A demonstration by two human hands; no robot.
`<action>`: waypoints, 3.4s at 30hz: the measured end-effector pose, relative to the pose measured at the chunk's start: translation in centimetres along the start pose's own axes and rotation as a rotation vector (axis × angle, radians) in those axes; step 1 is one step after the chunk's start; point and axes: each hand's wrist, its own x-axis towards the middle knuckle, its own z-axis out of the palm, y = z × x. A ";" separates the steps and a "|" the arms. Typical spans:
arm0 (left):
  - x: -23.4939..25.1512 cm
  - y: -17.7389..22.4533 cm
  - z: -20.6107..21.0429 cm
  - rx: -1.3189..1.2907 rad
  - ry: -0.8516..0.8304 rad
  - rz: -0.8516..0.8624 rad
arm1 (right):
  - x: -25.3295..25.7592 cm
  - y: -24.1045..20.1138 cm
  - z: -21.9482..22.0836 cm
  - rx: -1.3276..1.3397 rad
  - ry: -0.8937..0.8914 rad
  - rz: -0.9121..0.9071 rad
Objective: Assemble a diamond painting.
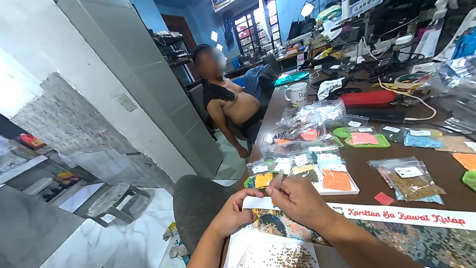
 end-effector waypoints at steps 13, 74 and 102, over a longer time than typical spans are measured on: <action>0.0 -0.2 -0.1 0.011 0.005 -0.034 | 0.0 0.0 -0.1 -0.003 0.015 -0.028; 0.5 1.0 1.0 0.036 0.121 -0.193 | -0.2 0.2 -0.4 -0.041 -0.046 0.007; 0.2 0.7 0.7 0.036 0.111 -0.149 | -0.2 0.3 -0.4 -0.013 -0.007 0.014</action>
